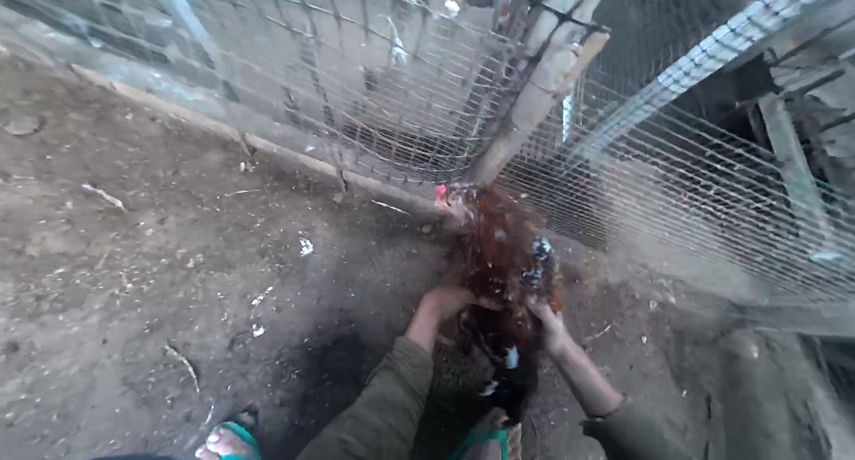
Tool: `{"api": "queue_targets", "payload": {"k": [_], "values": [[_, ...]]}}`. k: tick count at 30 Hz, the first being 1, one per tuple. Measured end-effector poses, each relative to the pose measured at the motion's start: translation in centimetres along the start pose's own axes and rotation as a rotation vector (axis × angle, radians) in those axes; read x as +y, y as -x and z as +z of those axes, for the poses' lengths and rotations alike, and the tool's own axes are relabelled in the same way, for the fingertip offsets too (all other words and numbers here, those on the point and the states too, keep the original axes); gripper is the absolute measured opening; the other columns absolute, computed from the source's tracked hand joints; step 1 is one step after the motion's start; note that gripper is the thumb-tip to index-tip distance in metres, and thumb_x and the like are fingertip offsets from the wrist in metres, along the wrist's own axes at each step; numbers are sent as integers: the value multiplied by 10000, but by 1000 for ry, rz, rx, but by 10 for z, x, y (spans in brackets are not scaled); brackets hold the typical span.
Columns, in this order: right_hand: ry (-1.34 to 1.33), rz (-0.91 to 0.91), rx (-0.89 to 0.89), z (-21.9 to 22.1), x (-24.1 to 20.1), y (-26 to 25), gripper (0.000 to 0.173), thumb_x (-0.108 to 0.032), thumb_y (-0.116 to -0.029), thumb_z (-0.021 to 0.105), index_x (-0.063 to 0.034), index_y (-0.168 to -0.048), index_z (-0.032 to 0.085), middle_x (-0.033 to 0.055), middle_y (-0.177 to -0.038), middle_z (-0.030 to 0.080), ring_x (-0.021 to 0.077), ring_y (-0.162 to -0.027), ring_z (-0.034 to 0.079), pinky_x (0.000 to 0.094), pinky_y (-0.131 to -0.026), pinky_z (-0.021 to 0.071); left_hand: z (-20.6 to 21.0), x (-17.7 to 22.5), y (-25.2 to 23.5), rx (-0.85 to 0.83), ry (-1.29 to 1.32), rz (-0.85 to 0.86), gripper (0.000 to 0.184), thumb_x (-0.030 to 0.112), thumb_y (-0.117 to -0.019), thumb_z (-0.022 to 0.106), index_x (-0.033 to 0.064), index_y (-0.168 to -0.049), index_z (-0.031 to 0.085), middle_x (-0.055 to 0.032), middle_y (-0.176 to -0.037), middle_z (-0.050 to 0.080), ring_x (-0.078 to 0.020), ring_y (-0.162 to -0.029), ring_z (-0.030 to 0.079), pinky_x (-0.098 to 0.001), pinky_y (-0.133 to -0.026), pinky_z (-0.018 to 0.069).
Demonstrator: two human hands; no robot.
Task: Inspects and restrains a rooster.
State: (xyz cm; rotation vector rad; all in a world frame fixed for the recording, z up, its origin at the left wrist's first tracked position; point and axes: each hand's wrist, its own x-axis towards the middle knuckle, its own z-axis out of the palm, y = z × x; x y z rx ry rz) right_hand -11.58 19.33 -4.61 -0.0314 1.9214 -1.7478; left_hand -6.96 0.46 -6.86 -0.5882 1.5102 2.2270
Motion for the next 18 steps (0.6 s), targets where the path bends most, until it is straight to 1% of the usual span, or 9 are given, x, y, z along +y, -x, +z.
{"api": "queue_targets", "payload": {"k": [2, 4, 6, 8, 9, 11, 13, 15, 18], "values": [[-75, 91, 55, 8, 47, -3, 650, -379, -848, 676, 23, -1314, 466, -47, -918, 702, 6, -816, 686, 222, -792, 599, -8, -27, -21, 1, -94, -160, 303, 78, -985, 612, -15, -1271, 583, -79, -1102, 650, -105, -962, 608, -317, -887, 515], [-138, 164, 56, 11, 90, -11, 733, -398, -913, 642, 44, -1437, 384, 65, -1088, 696, 72, -951, 694, 286, -876, 600, -10, -57, -38, -22, -119, -241, 340, 286, -1044, 555, 45, -1272, 631, -81, -1175, 677, -138, -1068, 633, -372, -962, 517], [-152, 217, 85, 8, 112, -17, 609, -365, -1007, 553, 31, -1448, 412, 117, -1145, 694, 114, -1002, 695, 315, -897, 593, 0, -64, -46, -51, -157, -279, 517, 489, -1037, 515, 104, -1366, 616, -96, -1357, 628, -183, -1278, 568, -445, -1107, 433], [-177, 169, 113, 6, 108, -16, 633, -364, -994, 578, 31, -1457, 402, 117, -1147, 705, 119, -1007, 706, 319, -903, 606, 14, -48, -42, -29, -204, -245, 588, 563, -994, 557, 109, -1361, 627, -99, -1355, 638, -184, -1291, 571, -451, -1123, 429], [-186, 118, 143, 6, 95, -12, 691, -391, -962, 612, 43, -1450, 388, 96, -1118, 709, 103, -982, 710, 305, -886, 611, 20, -30, -35, -27, -227, -185, 573, 536, -977, 611, 93, -1340, 637, -98, -1300, 669, -168, -1240, 606, -429, -1096, 460], [-191, -45, 198, 6, 67, 3, 856, -513, -858, 737, 62, -1394, 398, 22, -1053, 707, 45, -941, 700, 259, -870, 606, 31, 7, -17, -97, -205, 37, 475, 352, -937, 719, 61, -1298, 617, -34, -1136, 710, -68, -1069, 661, -307, -996, 533], [-219, -254, 202, 7, 48, 19, 741, -564, -820, 795, -26, -1255, 530, -75, -983, 729, 6, -908, 700, 244, -855, 607, 36, 30, -5, -183, -98, 242, 442, 195, -839, 766, 43, -1229, 624, 33, -1020, 727, -8, -957, 682, -234, -917, 573], [-249, -355, 215, 16, 42, 25, 618, -494, -808, 831, -80, -1196, 586, -125, -950, 745, -20, -881, 706, 231, -835, 613, 32, 39, 1, -209, -40, 259, 484, 165, -778, 757, 55, -1224, 605, 76, -987, 720, 16, -922, 680, -210, -882, 580], [-208, -174, 251, 33, 56, 8, 855, -403, -821, 799, 107, -1358, 372, -28, -1000, 693, -20, -880, 682, 196, -829, 594, 8, 12, -16, -62, -19, 94, 232, 156, -883, 638, 79, -1102, 645, 69, -879, 714, 2, -824, 677, -218, -799, 582]]}}
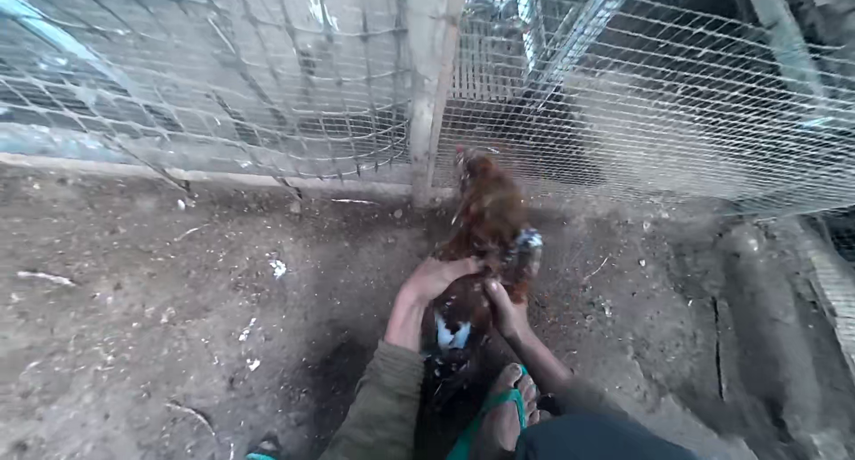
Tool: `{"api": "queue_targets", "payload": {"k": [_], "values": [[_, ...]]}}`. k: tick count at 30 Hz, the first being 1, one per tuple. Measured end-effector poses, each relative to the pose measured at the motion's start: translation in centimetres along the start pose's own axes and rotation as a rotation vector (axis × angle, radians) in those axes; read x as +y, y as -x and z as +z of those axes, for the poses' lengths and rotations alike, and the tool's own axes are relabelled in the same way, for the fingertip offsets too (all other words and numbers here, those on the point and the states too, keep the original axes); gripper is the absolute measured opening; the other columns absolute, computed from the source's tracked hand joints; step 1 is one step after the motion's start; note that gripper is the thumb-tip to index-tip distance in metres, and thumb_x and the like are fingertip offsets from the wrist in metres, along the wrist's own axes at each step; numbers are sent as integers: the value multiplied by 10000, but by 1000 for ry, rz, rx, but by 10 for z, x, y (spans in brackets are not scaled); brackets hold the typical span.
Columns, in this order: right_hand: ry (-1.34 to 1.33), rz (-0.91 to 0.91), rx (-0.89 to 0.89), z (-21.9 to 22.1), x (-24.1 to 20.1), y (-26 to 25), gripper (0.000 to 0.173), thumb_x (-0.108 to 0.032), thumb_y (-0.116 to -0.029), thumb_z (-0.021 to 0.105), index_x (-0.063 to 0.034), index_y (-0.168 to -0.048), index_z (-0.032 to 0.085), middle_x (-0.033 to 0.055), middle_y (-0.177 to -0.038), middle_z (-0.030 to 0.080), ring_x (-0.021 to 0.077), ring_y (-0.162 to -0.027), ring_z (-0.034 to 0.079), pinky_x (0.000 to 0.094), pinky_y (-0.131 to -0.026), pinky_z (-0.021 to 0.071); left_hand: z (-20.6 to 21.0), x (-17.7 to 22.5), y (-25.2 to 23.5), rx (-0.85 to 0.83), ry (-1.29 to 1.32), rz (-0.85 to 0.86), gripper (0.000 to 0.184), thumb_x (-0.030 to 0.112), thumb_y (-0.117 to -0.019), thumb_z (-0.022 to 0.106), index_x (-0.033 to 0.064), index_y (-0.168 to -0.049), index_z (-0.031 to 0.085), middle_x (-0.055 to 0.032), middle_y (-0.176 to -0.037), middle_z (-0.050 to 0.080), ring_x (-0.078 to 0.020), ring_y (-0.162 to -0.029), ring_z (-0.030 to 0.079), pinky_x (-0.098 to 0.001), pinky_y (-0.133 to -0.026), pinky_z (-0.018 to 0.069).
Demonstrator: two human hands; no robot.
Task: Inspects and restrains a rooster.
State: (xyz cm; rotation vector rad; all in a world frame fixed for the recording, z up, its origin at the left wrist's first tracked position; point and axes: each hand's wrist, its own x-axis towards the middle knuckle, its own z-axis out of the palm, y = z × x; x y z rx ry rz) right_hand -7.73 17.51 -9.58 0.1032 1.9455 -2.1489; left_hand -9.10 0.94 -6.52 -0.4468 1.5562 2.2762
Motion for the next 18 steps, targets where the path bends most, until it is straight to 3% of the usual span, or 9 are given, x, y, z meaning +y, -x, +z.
{"api": "queue_targets", "payload": {"k": [1, 2, 4, 5, 8, 11, 13, 15, 18], "values": [[62, 107, -2, 4, 11, -7, 848, -398, -858, 726, 107, -1414, 333, 18, -1042, 679, -5, -895, 675, 196, -832, 584, -11, -18, -9, 60, 18, -74, 173, 161, -973, 560, 65, -1091, 644, 33, -886, 706, -28, -825, 671, -243, -786, 575], [135, 206, -45, 3, 23, -14, 861, -432, -919, 636, 91, -1501, 277, 96, -1206, 645, 35, -1027, 657, 226, -921, 559, -21, -35, -16, 74, 26, -124, 234, 188, -1039, 463, 58, -1165, 612, 5, -967, 682, -46, -890, 651, -260, -824, 558], [250, 302, -141, -1, 34, -28, 875, -536, -982, 465, 45, -1581, 203, 201, -1489, 491, 123, -1298, 548, 302, -1096, 456, -30, -50, -25, 67, 43, -172, 306, 228, -1072, 371, 83, -1254, 569, -8, -1080, 655, -49, -980, 627, -266, -873, 536], [264, 277, -160, -1, 33, -30, 928, -594, -966, 430, 41, -1592, 173, 217, -1529, 446, 139, -1336, 520, 314, -1115, 441, -29, -49, -22, 72, 54, -192, 299, 225, -1072, 374, 86, -1241, 577, -7, -1065, 656, -49, -966, 629, -266, -863, 537], [116, 50, -83, 2, 17, -18, 1165, -794, -824, 559, 69, -1519, 197, 119, -1360, 550, 44, -1159, 604, 241, -978, 536, -21, -30, -2, 93, 97, -193, 165, 174, -994, 490, 93, -1017, 632, 38, -818, 698, -26, -761, 670, -232, -713, 583], [-37, 22, -78, -1, 9, -9, 1272, -712, -716, 757, 108, -1478, 154, 29, -1215, 593, -26, -1034, 634, 188, -912, 558, -19, -6, 5, 52, -7, -175, 129, 162, -966, 511, 102, -1003, 619, 82, -788, 678, 13, -737, 650, -198, -717, 567], [-83, 174, -113, -1, 17, -13, 1071, -631, -741, 790, 81, -1394, 328, 1, -1066, 687, 2, -925, 684, 213, -852, 592, -21, -5, -1, 102, -111, -254, 237, 244, -1068, 459, 89, -1059, 638, 38, -848, 660, -20, -767, 630, -234, -724, 544], [-87, 345, -200, 0, 28, -21, 847, -516, -821, 707, 48, -1374, 400, 24, -1030, 696, 45, -914, 689, 249, -848, 593, -30, -19, -10, 74, -122, -267, 375, 307, -1109, 323, 89, -1267, 583, -20, -1069, 640, -59, -952, 615, -281, -851, 528], [-75, 406, -238, 3, 30, -19, 659, -366, -860, 673, 14, -1352, 454, 42, -1038, 696, 68, -933, 690, 275, -868, 591, -30, -22, -7, 86, -142, -275, 416, 319, -1115, 277, 90, -1317, 560, -41, -1135, 637, -71, -1007, 613, -294, -888, 523]]}}
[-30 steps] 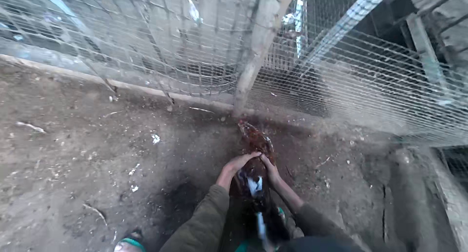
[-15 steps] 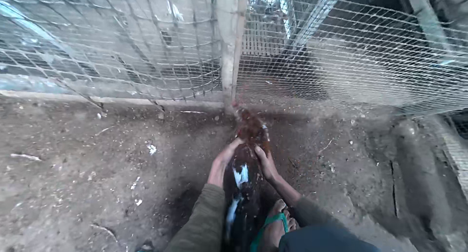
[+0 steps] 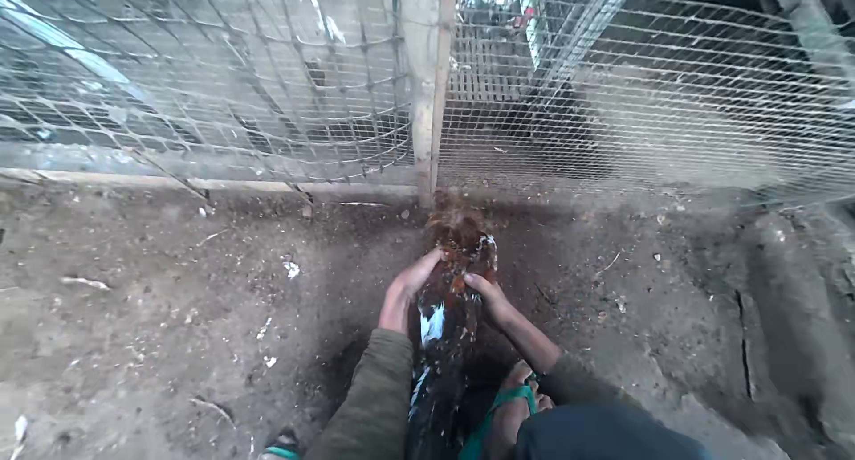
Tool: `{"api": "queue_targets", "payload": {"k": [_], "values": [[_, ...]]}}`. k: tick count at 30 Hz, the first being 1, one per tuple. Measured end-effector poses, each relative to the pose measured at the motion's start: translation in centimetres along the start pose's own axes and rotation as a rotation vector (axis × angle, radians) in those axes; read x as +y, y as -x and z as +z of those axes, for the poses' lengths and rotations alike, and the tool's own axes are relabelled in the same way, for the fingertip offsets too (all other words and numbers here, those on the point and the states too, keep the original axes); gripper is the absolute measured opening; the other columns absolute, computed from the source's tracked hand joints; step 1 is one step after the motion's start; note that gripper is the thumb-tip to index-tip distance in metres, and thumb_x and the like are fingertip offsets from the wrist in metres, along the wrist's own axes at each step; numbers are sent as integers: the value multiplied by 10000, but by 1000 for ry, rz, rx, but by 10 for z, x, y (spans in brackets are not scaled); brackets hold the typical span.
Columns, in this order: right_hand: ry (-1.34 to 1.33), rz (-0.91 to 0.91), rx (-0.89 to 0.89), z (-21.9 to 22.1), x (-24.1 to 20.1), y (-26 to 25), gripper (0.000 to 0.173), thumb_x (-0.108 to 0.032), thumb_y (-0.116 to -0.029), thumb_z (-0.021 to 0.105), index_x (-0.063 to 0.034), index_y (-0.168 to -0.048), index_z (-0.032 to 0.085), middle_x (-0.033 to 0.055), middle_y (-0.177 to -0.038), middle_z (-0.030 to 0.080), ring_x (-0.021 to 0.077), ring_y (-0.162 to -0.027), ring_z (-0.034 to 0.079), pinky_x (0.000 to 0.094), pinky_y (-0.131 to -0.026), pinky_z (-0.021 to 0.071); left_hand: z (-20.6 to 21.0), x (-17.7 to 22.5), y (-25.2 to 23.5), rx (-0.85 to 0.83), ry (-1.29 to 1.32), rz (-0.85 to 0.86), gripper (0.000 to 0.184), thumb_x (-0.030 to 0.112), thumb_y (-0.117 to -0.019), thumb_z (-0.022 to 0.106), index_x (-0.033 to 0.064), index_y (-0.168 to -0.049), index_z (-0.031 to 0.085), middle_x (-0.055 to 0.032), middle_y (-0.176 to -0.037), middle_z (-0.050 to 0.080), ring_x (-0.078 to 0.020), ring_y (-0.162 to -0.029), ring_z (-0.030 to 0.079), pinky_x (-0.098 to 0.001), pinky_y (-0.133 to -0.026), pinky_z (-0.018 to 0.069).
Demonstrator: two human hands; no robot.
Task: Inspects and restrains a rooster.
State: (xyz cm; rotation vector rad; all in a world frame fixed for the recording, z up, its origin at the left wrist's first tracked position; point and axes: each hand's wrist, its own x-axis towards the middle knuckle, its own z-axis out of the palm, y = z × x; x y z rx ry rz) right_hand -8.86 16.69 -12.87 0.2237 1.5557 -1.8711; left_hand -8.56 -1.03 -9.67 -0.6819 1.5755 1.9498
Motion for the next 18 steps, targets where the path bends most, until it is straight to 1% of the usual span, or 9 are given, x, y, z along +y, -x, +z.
{"api": "queue_targets", "payload": {"k": [4, 6, 8, 9, 11, 13, 14, 15, 18], "values": [[-28, -325, 73, 15, -18, 30, 731, -165, -738, 780, 48, -1325, 399, -24, -1016, 698, 21, -910, 700, 239, -845, 607, 8, 26, 32, 7, -38, 58, 294, 231, -1078, 396, 64, -1084, 638, 41, -870, 646, -3, -787, 615, -226, -751, 533], [68, -578, 45, 12, -29, 44, 800, -141, -691, 873, 48, -1330, 430, -69, -1113, 696, -23, -1019, 670, 223, -924, 580, 8, 38, 49, -85, 32, 262, 108, 131, -907, 531, 172, -880, 628, 156, -733, 648, 81, -684, 610, -140, -668, 535], [194, -728, 21, 7, -33, 50, 866, -203, -680, 914, 52, -1365, 449, -83, -1188, 686, -52, -1107, 631, 215, -988, 548, 6, 45, 56, -196, 118, 403, 143, 173, -739, 711, 254, -849, 667, 202, -749, 685, 110, -697, 628, -108, -669, 540], [200, -727, 17, 7, -34, 49, 860, -198, -681, 913, 53, -1361, 450, -81, -1187, 690, -51, -1108, 634, 213, -990, 549, 5, 47, 55, -184, 111, 407, 154, 191, -719, 728, 253, -845, 665, 202, -745, 684, 109, -694, 628, -110, -665, 540], [137, -577, 45, 11, -30, 38, 792, -117, -695, 867, 103, -1325, 441, -17, -1123, 700, -9, -1034, 670, 220, -935, 577, 2, 43, 43, -40, 17, 307, 55, 176, -825, 599, 173, -876, 620, 154, -725, 652, 80, -668, 610, -140, -647, 534], [90, -306, 54, 11, -17, 18, 780, -125, -790, 776, 111, -1405, 359, 67, -1134, 675, 47, -1010, 682, 240, -916, 584, -5, 29, 20, 44, -80, 153, 222, 208, -1048, 458, 65, -1107, 617, 47, -872, 665, 16, -782, 629, -197, -738, 550], [78, -183, 55, 9, -10, 7, 740, -144, -840, 732, 82, -1437, 357, 93, -1146, 670, 73, -1008, 685, 260, -915, 584, -8, 20, 8, 64, -120, 87, 307, 244, -1094, 412, 43, -1221, 605, -6, -990, 667, -22, -878, 628, -235, -813, 542], [67, -95, 69, 7, -4, -2, 637, -164, -885, 693, 54, -1413, 410, 100, -1123, 685, 85, -982, 694, 273, -895, 589, -12, 13, -2, 70, -146, 33, 365, 281, -1110, 383, 38, -1295, 585, -52, -1095, 658, -66, -963, 621, -282, -872, 526], [28, 19, 78, 8, 7, -3, 466, -172, -953, 589, 34, -1351, 460, 67, -1038, 680, 59, -913, 685, 250, -844, 588, -14, -2, -6, 69, -212, -65, 434, 374, -1110, 367, 59, -1299, 597, -83, -1162, 652, -112, -1024, 621, -339, -906, 518]]}}
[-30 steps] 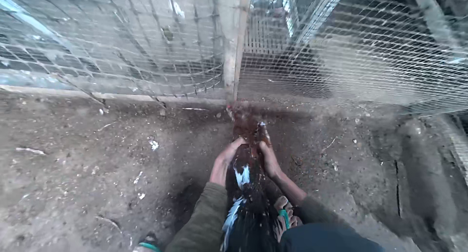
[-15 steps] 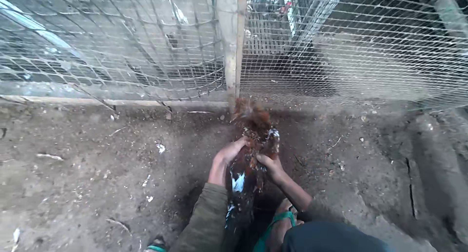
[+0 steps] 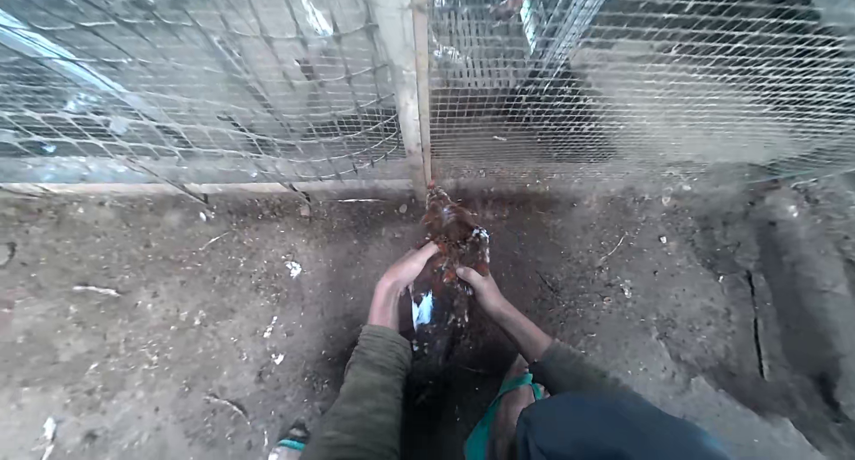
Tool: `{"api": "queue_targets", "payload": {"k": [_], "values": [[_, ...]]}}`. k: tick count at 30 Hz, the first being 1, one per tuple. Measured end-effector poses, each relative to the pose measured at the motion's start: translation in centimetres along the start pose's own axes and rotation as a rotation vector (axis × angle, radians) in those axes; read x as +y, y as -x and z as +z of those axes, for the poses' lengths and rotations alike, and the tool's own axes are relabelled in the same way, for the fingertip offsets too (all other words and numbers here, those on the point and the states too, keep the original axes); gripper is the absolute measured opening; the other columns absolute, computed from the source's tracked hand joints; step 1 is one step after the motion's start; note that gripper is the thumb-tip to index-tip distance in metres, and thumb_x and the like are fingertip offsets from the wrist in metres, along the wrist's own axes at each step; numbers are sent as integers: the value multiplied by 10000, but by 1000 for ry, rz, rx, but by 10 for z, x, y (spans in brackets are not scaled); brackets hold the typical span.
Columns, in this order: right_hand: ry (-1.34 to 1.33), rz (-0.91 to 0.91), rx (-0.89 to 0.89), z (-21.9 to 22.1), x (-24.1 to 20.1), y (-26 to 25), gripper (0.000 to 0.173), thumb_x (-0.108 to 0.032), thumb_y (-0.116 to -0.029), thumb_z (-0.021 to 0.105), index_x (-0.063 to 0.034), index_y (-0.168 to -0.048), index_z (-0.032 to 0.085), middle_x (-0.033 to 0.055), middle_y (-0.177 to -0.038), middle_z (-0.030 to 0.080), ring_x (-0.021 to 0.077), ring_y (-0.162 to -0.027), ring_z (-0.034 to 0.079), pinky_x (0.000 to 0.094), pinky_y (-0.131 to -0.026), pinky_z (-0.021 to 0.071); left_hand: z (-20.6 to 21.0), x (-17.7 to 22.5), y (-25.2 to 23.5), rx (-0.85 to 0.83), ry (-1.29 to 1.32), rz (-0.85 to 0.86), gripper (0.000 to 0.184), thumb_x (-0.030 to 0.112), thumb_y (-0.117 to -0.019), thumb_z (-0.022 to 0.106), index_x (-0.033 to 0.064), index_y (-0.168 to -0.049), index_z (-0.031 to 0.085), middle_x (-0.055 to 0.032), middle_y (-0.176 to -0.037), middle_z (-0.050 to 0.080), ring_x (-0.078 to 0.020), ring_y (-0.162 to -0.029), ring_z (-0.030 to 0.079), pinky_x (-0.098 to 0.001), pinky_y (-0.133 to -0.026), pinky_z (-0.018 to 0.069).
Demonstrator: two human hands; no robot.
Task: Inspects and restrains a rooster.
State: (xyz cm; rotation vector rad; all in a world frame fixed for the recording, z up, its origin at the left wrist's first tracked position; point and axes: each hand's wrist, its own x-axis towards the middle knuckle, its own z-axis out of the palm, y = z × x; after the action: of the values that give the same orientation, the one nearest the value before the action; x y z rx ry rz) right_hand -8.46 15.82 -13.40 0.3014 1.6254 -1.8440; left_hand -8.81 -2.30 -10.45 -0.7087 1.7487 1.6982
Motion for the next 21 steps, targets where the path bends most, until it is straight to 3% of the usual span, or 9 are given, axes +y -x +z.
{"api": "queue_targets", "payload": {"k": [6, 10, 11, 13, 15, 16, 18, 19, 21], "values": [[-52, -60, -6, 6, -10, 5, 449, -155, -902, 617, 26, -1291, 487, 29, -987, 693, 38, -882, 692, 234, -832, 594, -15, 14, 16, 36, -118, 44, 451, 383, -1105, 356, 55, -1072, 663, -31, -936, 656, -84, -849, 618, -318, -795, 520], [-32, -93, 77, 18, -20, 4, 505, -209, -921, 599, 30, -1348, 475, 61, -1067, 678, 49, -943, 678, 241, -863, 579, 8, 14, 9, 27, 171, 127, 422, 408, -1045, 517, 45, -1224, 638, -54, -1068, 696, -95, -975, 652, -319, -894, 543], [-33, -148, 120, 21, -26, 3, 516, -216, -917, 592, 31, -1355, 474, 67, -1074, 677, 54, -948, 677, 247, -863, 580, 17, 18, 8, 33, 221, 168, 385, 371, -1022, 584, 36, -1202, 649, -49, -1029, 714, -92, -943, 673, -310, -878, 561], [-12, -342, 158, 22, -45, 6, 546, -226, -865, 598, 32, -1326, 463, 12, -989, 653, 17, -876, 659, 223, -808, 574, 26, 40, 23, -1, 265, 316, 224, 215, -968, 668, 42, -1110, 658, -8, -896, 721, -63, -817, 689, -261, -786, 588], [-24, -632, 89, 16, -53, 26, 521, -257, -813, 725, -63, -1248, 511, -115, -932, 684, -35, -839, 671, 202, -768, 595, 31, 52, 48, -106, 328, 570, 189, 111, -845, 715, 104, -1033, 692, 50, -844, 743, -26, -763, 701, -226, -734, 608], [-34, -752, 16, 10, -55, 38, 479, -247, -813, 791, -110, -1222, 583, -129, -974, 714, -30, -879, 683, 219, -793, 606, 33, 56, 59, -167, 346, 715, 271, 149, -789, 778, 133, -1050, 708, 78, -869, 750, -10, -784, 703, -222, -737, 612], [56, -866, -156, -2, -55, 58, 329, -241, -866, 792, -159, -1162, 672, -167, -1011, 721, -98, -944, 655, 161, -841, 574, 34, 62, 74, -252, 306, 957, 540, 235, -745, 850, 136, -1229, 630, 133, -1030, 729, 22, -951, 685, -219, -861, 596], [88, -883, -201, -5, -53, 63, 306, -224, -880, 772, -148, -1163, 685, -174, -1023, 716, -130, -966, 635, 128, -858, 550, 35, 59, 76, -267, 295, 1017, 594, 256, -739, 868, 142, -1263, 613, 154, -1082, 719, 37, -1008, 671, -214, -906, 582], [24, -861, -145, -4, -41, 53, 394, -163, -843, 804, -130, -1202, 645, -142, -1062, 726, -86, -998, 657, 167, -876, 571, 34, 39, 62, -259, 352, 979, 520, 181, -734, 858, 183, -1213, 655, 165, -1082, 735, 41, -1014, 675, -210, -923, 573]]}}
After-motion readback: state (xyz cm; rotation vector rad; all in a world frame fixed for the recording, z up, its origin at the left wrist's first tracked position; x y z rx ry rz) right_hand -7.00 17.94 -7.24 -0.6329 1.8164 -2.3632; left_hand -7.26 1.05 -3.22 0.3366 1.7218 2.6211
